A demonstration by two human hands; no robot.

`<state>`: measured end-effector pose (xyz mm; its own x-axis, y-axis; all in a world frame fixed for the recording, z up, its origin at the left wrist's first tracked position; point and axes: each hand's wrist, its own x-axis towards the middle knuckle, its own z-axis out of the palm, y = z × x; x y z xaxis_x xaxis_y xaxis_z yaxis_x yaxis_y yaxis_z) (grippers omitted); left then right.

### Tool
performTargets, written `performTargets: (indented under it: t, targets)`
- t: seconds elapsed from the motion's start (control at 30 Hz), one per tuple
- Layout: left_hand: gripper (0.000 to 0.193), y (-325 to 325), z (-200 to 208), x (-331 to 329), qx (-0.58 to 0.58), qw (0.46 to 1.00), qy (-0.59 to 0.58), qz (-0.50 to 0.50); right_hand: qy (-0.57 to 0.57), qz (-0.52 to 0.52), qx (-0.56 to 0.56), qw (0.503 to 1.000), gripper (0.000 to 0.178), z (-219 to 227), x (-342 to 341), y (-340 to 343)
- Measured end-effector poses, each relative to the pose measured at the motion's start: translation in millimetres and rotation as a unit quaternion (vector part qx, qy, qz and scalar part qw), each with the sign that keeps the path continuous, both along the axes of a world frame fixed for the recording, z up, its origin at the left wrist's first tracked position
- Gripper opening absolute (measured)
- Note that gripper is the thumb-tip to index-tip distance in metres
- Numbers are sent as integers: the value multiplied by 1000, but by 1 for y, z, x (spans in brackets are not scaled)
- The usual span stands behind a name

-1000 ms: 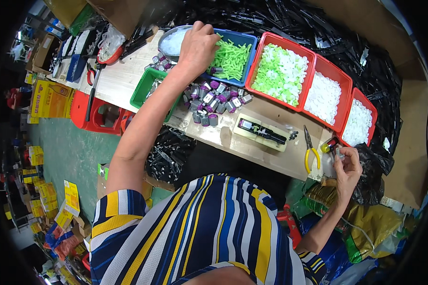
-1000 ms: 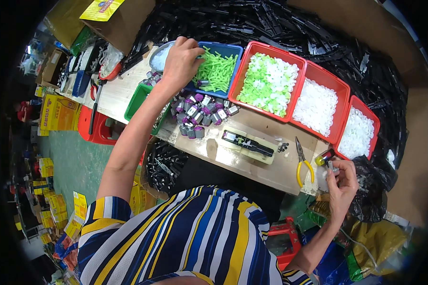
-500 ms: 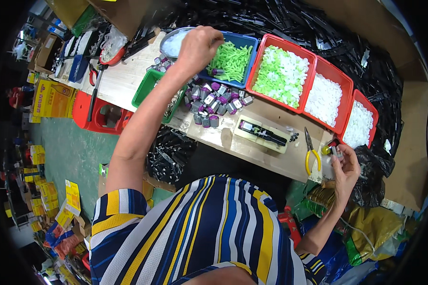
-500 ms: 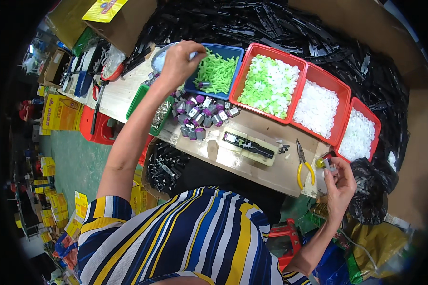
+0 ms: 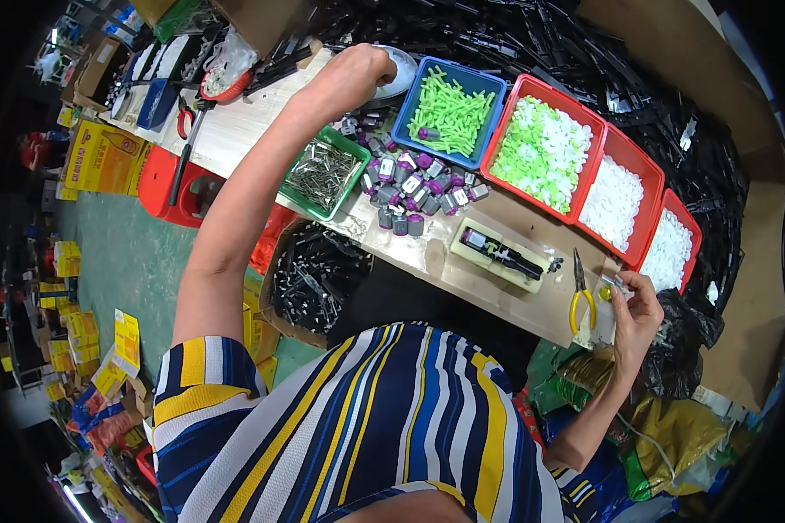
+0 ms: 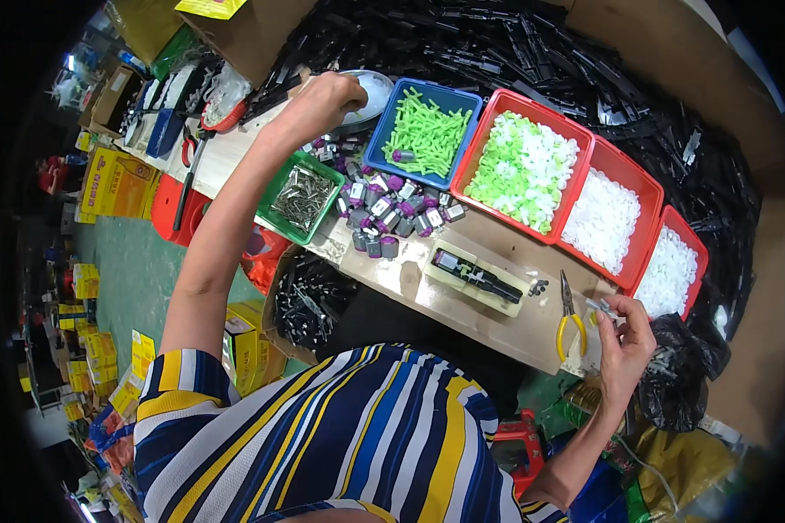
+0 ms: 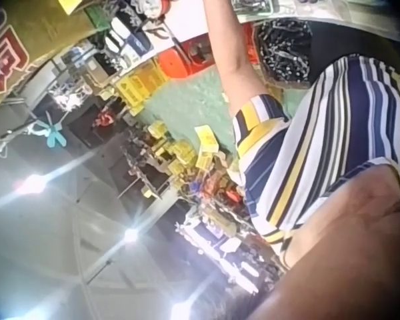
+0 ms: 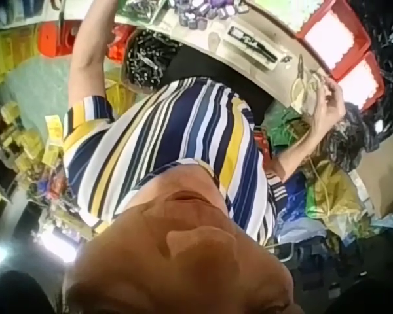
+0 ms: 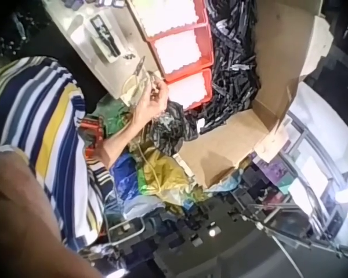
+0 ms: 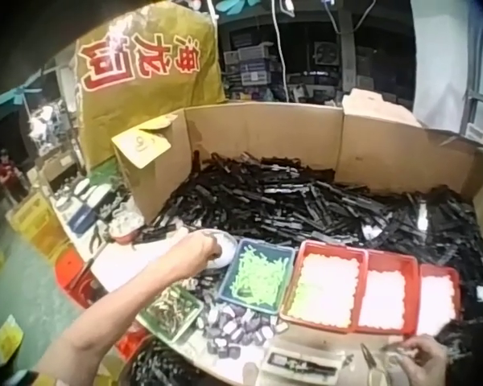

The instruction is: The user is assembling small electronic or toy components at a factory workbench, using pliers and a small power tool.

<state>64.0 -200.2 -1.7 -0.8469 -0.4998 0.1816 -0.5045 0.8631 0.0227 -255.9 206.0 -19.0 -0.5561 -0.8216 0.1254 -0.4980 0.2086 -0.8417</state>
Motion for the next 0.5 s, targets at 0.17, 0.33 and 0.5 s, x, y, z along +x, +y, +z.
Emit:
performTargets:
  t: [0.17,0.33,0.5]
  targets:
    - [13,8,22,10,36,994,103,-1,1,4,-7,1000,20,6,2,-4]
    - [14,52,41,11,179,951,249,51,-52,27,-62,996,20,7,21,-30]
    - [16,120,29,-2,401,830,382,72,-45,100,-117,987,22,17,71,-77]
